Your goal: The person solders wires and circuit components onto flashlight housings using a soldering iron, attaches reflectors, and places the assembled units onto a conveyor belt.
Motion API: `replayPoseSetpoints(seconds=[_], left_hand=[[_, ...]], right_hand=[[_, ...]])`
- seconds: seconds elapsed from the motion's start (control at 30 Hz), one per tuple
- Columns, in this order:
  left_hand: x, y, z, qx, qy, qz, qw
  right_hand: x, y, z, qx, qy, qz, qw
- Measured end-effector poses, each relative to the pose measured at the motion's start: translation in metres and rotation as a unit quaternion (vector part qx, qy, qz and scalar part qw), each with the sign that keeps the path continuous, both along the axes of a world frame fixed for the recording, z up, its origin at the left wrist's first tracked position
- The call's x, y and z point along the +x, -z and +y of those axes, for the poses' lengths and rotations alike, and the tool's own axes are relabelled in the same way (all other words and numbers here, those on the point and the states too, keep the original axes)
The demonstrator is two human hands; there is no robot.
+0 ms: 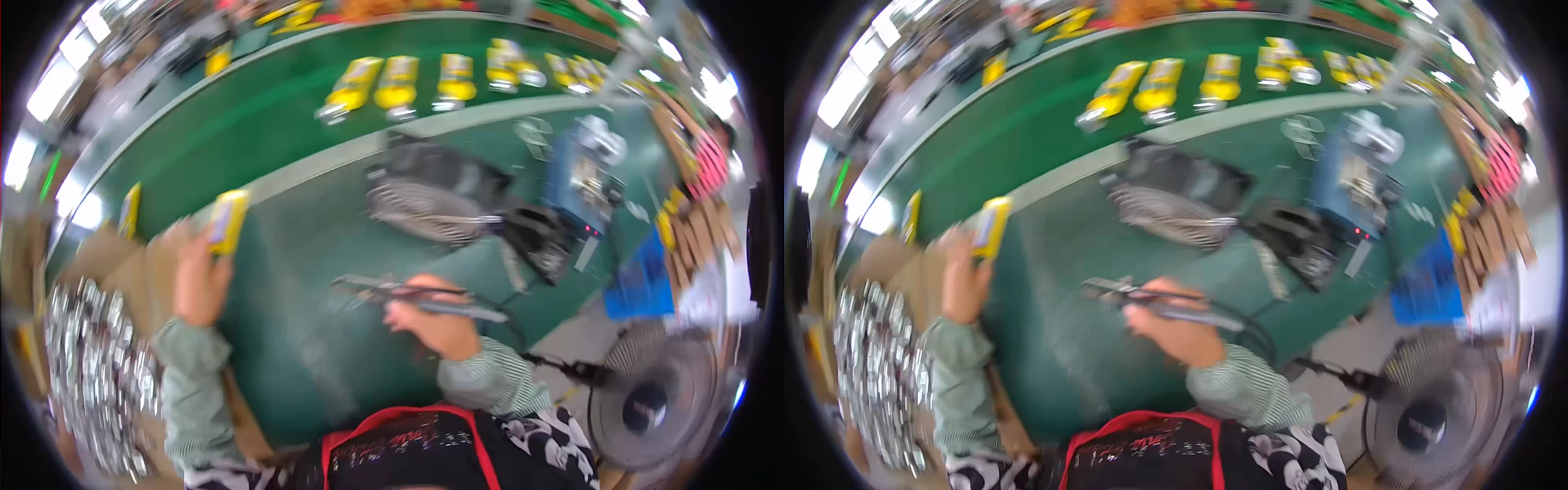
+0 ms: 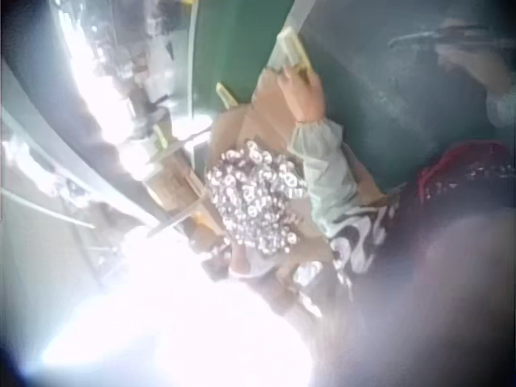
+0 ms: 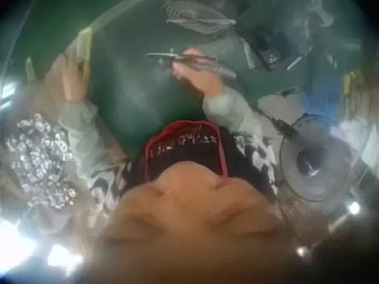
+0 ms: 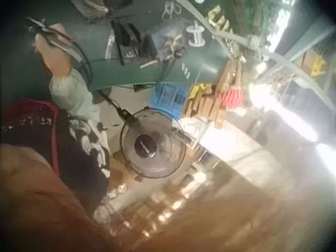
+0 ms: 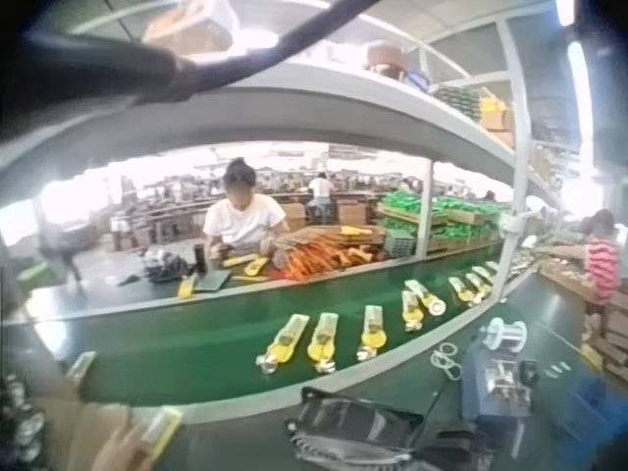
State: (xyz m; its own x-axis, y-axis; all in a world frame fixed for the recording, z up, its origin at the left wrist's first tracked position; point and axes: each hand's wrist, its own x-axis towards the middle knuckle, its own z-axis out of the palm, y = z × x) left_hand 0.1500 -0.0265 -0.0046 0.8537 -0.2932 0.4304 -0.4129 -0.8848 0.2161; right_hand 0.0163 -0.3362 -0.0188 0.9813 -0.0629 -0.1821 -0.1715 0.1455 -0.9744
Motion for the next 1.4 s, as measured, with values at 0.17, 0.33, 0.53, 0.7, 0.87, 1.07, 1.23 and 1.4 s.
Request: replayPoseSetpoints(seconds=[0.17, 0.33, 0.53, 0.7, 0.87, 1.07, 1.23, 1.4], left_hand=[[-0.116, -0.012, -0.039, 0.001, -0.028, 0.214, 0.976], [-0.152, -0.012, -0.034, -0.050, 0.001, 0.141, 0.989], [-0.135, -0.021, 0.105, 0.260, -0.302, 0.080, 0.914], [-0.123, -0.016, 0.158, 0.354, -0.281, 0.098, 0.887], [-0.110, -0.001, 0.193, 0.253, -0.249, 0.074, 0.932], [-0.110, -0.019, 0.184, -0.162, -0.266, 0.089, 0.946], [-0.113, -0.022, 0.175, -0.312, -0.252, 0.064, 0.914], [-0.119, -0.041, 0.141, -0.551, -0.171, 0.057, 0.815]], right_hand=[[-0.007, -0.016, 0.005, 0.011, 0.010, -0.029, 0.999], [-0.017, -0.020, 0.008, -0.030, 0.023, -0.062, 0.997], [-0.022, -0.028, 0.015, -0.041, 0.020, -0.081, 0.996], [-0.025, -0.029, 0.020, -0.034, 0.006, -0.079, 0.996], [-0.028, -0.032, 0.019, -0.029, -0.017, -0.056, 0.998], [-0.026, -0.031, 0.023, -0.021, -0.029, -0.052, 0.998], [-0.023, -0.031, 0.025, -0.019, -0.049, -0.049, 0.997], [-0.023, -0.033, 0.029, -0.023, -0.056, -0.042, 0.997]])
